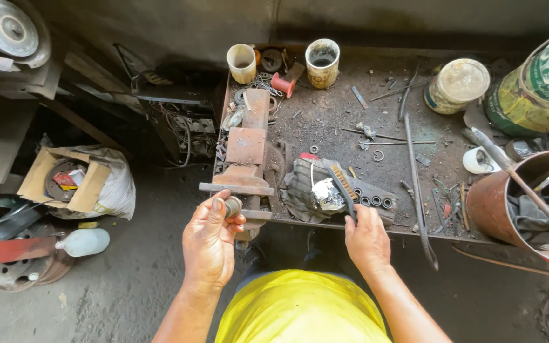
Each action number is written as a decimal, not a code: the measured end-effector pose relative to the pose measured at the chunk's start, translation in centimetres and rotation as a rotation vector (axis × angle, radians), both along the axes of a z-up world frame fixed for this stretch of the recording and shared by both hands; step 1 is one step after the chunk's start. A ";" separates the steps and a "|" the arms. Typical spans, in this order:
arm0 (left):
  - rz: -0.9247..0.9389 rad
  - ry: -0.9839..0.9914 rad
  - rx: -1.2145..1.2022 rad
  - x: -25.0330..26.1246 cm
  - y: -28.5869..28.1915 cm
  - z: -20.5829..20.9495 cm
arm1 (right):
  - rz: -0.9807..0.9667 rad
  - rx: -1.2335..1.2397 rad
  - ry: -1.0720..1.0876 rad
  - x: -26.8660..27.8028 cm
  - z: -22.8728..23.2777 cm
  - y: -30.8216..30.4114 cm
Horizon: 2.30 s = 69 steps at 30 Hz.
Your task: The person cleans a small cylindrical metal part using a wire brush and a hacksaw, scrubbing the surface and edges. They then pick up a gear-like metal part and clean it with the wire brush before placing it into a bench vise.
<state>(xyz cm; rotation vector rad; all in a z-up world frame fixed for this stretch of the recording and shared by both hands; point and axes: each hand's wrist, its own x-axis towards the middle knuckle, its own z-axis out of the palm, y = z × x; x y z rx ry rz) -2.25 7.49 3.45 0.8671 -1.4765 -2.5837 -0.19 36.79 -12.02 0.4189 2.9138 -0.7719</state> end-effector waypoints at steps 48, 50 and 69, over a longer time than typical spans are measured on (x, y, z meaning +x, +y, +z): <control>-0.226 0.521 -1.328 -3.0 1.1 -4.8 | 0.033 -0.737 -0.162 5.2 12.5 1.3; -0.274 0.497 -1.339 -2.4 0.8 -4.1 | -0.021 -0.863 -0.097 5.3 12.9 0.5; -0.279 0.486 -1.323 -2.2 0.8 -2.8 | -0.158 -0.999 -0.045 6.5 14.7 0.7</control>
